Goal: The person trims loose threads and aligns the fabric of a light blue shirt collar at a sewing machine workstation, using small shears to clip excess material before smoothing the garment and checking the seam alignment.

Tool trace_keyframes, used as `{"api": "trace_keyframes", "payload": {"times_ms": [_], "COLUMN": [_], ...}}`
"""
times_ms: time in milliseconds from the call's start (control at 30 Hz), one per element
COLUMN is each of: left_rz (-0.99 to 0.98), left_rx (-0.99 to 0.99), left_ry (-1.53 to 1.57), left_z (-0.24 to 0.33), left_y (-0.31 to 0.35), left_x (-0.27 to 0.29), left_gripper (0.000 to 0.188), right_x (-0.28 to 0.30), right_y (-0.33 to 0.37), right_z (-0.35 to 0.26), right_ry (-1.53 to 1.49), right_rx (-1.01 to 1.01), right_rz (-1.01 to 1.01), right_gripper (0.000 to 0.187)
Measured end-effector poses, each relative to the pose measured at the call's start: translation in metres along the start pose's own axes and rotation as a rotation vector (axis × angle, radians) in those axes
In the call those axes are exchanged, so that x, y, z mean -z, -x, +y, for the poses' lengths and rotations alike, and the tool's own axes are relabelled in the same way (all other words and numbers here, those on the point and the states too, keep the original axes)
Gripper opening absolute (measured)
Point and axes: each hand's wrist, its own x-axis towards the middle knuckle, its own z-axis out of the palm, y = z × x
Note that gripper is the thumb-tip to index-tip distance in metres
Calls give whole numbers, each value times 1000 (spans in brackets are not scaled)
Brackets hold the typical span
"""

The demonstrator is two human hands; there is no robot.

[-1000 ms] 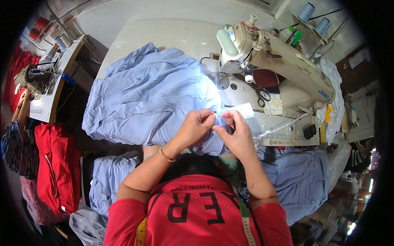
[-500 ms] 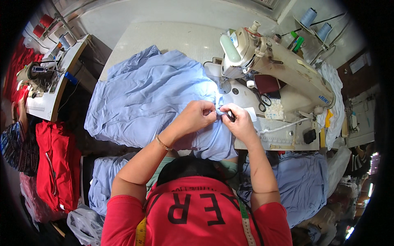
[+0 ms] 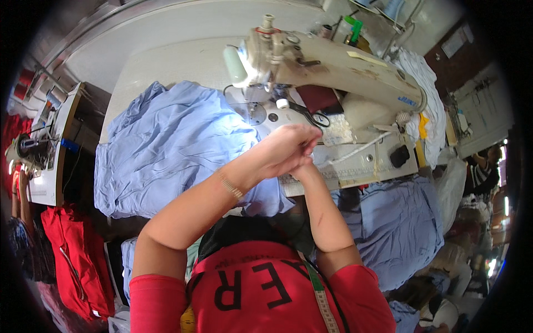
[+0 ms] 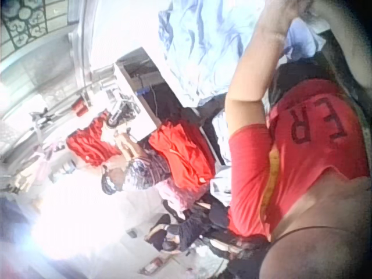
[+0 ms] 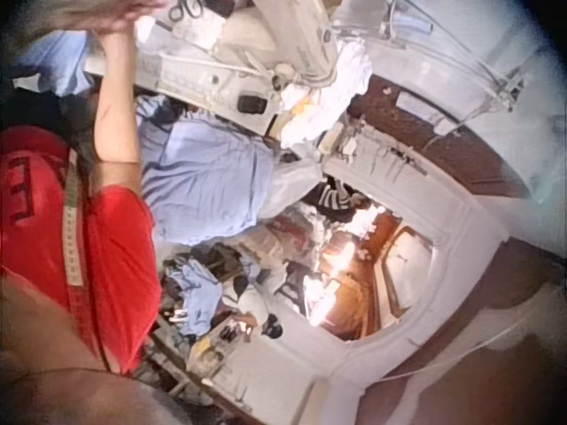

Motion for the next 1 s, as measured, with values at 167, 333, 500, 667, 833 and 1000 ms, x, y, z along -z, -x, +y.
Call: {"api": "trace_keyframes", "payload": {"times_ms": [167,333,500,667,833,1000], "left_rz": [165,423,98,310,312,338], "left_rx": [-32,-33,-197,-647,-401,-483], "left_ry": [-64,-207,-570,-1028,-843,-971], "left_z": [-30,-33,-11,-5,-20,-26], "left_y": [-111,-154,-79,19,57,54], "left_x": [-4,-22,-39,30,91,98], "left_gripper": [15,33,50,10,7,11], "right_x": [-9,-15,-19,-4,7,1], "right_y": [-16,-18,-20,-18,5,6], "right_z": [29,39,52,-2,-33,-31], "right_ry": [-24,-392,-277,-417,-517,-308], "right_rx": [13,161,76,89,-5,63], "right_rz": [27,-59,21,136,32,69], "right_gripper": [39,41,40,21,16,19]}}
